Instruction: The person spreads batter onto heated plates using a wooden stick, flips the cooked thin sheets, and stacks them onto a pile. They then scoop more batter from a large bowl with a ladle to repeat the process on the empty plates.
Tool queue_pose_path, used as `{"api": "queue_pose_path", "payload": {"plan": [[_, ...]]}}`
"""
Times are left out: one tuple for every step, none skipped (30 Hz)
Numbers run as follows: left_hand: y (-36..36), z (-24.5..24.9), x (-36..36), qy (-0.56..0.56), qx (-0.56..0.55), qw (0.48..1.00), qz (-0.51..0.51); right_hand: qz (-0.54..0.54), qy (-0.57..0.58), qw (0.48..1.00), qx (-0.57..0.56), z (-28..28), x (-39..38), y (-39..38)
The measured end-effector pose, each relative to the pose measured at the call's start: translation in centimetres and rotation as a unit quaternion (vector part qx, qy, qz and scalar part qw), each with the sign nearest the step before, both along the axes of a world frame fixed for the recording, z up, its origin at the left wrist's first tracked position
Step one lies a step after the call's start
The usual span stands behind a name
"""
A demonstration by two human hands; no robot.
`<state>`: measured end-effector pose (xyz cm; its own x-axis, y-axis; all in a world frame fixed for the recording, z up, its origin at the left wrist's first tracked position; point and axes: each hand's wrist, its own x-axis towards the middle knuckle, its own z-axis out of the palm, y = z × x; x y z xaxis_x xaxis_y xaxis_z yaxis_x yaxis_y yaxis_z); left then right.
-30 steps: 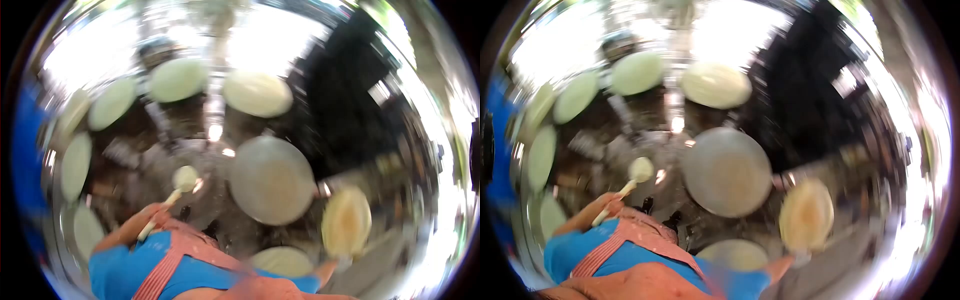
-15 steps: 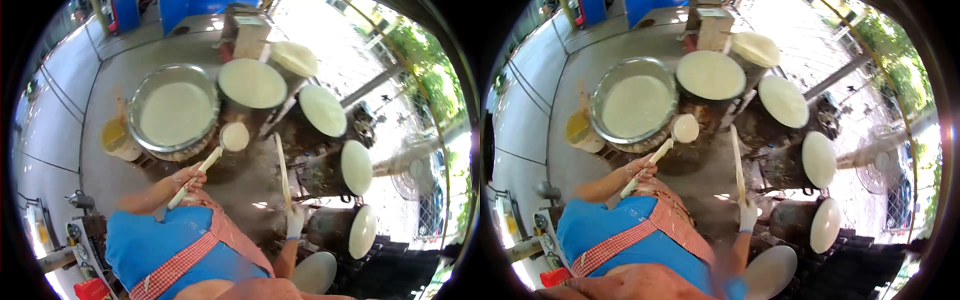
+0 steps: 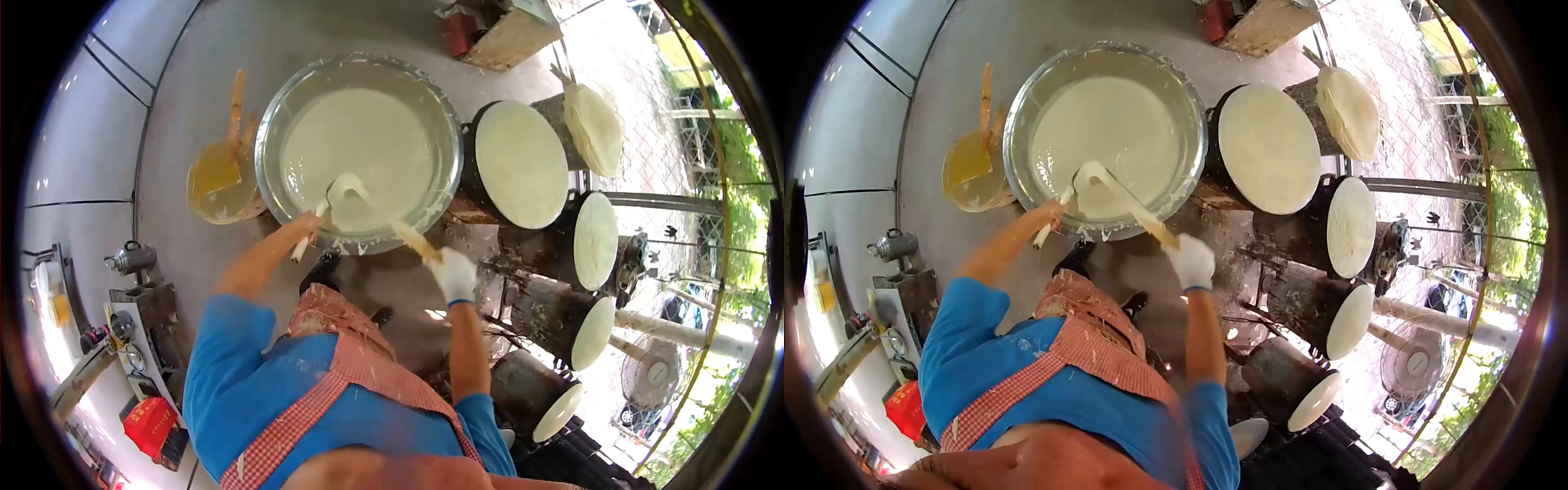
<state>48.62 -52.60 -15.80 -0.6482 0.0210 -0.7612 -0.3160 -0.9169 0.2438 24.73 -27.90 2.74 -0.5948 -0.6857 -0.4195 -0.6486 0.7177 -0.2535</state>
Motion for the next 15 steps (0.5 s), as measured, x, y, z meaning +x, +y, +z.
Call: {"api": "queue_pose_path", "payload": {"plan": [[0.2,-1.0,0.0,0.018,0.008,1.0,0.006,0.016,0.0,1.0,0.024,-2.9,0.5,1.3],[0.9,-1.5,0.3,0.042,0.016,0.999,0.015,-0.005,-0.019,1.0,0.015,-3.4,2.2,2.2],[1.4,-1.8,0.3,0.074,0.019,0.997,0.028,-0.017,-0.037,0.999,0.015,-3.7,3.6,2.7],[1.7,-0.9,0.0,0.069,0.038,0.996,0.039,-0.048,-0.081,0.994,0.059,-2.9,4.8,3.0],[1.9,0.2,-0.4,0.049,0.063,0.996,0.047,-0.101,-0.131,0.985,0.04,-1.5,6.1,3.9],[1.4,4.0,-1.9,-0.079,0.15,0.983,0.068,-0.109,-0.12,0.987,0.019,-0.7,7.2,5.4],[0.6,9.2,-3.0,-0.081,0.141,0.984,0.074,-0.114,-0.106,0.988,-0.009,0.0,7.7,6.2],[0.4,14.9,-3.6,-0.083,0.133,0.984,0.083,-0.126,-0.09,0.987,-0.046,1.2,7.8,6.3],[0.6,20.0,-3.8,-0.086,0.127,0.984,0.093,-0.136,-0.077,0.984,-0.081,3.0,8.1,6.5],[0.6,23.9,-3.8,-0.06,0.072,0.991,0.094,-0.146,-0.064,0.98,-0.119,4.6,8.4,6.6],[0.6,27.6,-3.6,-0.034,0.015,0.995,0.093,-0.13,-0.029,0.973,-0.188,5.8,8.1,6.3],[0.9,31.8,-3.4,-0.015,-0.05,0.995,0.088,-0.108,0.023,0.967,-0.231,6.7,7.4,6.0],[1.1,35.6,-3.2,0.008,-0.117,0.99,0.081,-0.089,0.079,0.954,-0.276,7.5,6.2,5.6],[1.0,38.3,-2.8,0.045,-0.176,0.981,0.065,-0.064,0.117,0.935,-0.329,8.1,4.8,5.0],[1.0,40.7,-2.4,0.081,-0.23,0.969,0.046,-0.042,0.155,0.913,-0.376,9.0,3.3,4.7]]}}
